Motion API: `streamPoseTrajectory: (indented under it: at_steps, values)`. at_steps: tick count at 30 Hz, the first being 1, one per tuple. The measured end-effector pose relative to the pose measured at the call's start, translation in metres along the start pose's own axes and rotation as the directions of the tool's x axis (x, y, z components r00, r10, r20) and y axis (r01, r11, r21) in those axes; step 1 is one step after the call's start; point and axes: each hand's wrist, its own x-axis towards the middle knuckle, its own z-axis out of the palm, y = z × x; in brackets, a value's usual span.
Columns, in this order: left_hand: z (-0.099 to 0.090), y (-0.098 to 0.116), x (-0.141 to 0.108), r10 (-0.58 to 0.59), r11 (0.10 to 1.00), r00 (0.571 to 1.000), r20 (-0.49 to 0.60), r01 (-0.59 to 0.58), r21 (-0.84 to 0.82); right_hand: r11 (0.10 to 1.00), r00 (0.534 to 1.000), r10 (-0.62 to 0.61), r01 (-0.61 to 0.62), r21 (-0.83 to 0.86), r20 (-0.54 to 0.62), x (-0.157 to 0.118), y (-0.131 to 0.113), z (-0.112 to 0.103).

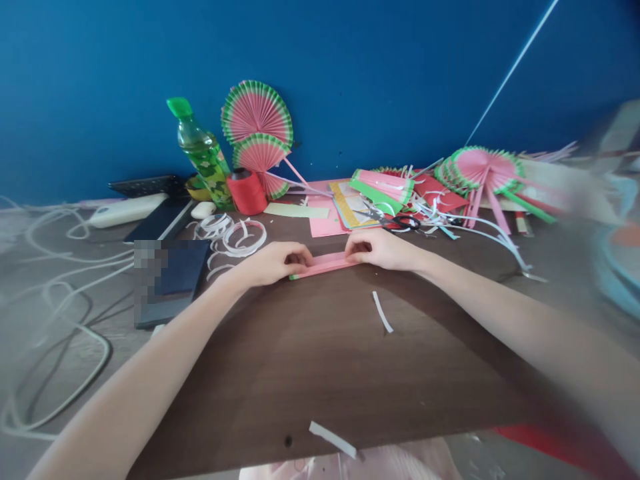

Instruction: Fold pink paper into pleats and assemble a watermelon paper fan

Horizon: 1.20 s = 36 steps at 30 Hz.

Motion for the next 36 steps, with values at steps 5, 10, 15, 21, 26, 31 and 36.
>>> streamPoseTrajectory:
  at_steps: [5,10,15,21,26,31,36]
  values:
    - [0.001,0.001,0.0,-0.002,1.0,1.0,0.014,0.002,0.022,1.0,0.998,-0.002,0.001,0.01,0.06,0.0,0.009,-0.006]
    - [0.001,-0.002,0.001,0.04,0.999,0.998,0.039,-0.041,0.028,0.999,0.995,-0.054,0.054,0.003,0.083,0.001,0.016,-0.008]
    - [0.0,0.0,0.001,0.127,0.98,0.985,0.114,-0.142,0.137,0.993,0.994,-0.081,0.086,-0.076,0.069,0.001,0.015,-0.007]
    - [0.001,0.002,0.001,0.126,0.922,0.981,0.147,-0.17,0.348,0.972,0.977,-0.172,0.19,-0.139,0.128,0.0,0.015,-0.006]
    - [0.002,0.001,0.001,0.043,0.916,0.987,0.157,-0.101,0.388,0.94,0.952,-0.239,0.277,-0.199,0.193,-0.001,0.018,-0.004]
    - [0.004,-0.001,0.001,0.024,0.91,0.989,0.147,-0.082,0.406,0.938,0.951,-0.228,0.272,-0.214,0.206,-0.003,0.015,-0.002]
    - [0.004,-0.001,0.002,0.029,0.911,0.987,0.16,-0.092,0.402,0.944,0.96,-0.176,0.228,-0.241,0.219,-0.004,0.014,-0.001]
